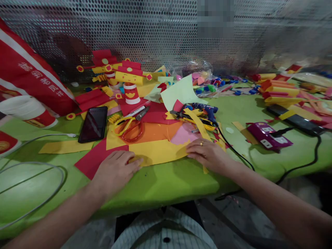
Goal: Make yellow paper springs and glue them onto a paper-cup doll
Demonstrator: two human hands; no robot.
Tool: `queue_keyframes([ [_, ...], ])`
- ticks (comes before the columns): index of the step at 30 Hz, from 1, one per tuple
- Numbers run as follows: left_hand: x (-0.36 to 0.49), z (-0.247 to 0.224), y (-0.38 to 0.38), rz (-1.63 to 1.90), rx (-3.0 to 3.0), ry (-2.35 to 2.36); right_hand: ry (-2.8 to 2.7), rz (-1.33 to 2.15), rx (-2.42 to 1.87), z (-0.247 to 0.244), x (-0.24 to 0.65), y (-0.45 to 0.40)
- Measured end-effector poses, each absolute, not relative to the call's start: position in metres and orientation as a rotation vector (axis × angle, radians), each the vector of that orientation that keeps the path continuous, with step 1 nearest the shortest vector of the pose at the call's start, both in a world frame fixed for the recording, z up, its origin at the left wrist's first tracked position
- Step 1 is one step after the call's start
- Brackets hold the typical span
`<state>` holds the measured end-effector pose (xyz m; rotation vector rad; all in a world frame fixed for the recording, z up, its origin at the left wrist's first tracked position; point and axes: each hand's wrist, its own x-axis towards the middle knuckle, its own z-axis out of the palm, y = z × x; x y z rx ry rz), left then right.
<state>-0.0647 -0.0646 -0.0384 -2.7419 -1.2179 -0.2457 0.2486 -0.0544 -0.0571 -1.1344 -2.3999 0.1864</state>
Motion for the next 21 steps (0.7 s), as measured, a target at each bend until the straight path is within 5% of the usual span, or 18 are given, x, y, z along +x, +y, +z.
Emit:
queue_keyframes([
  [21, -0.048, -0.032, -0.058, -0.286, -2.778, -1.245, -2.117, 0.450, -1.421, -0.054, 0.244, -0.049],
])
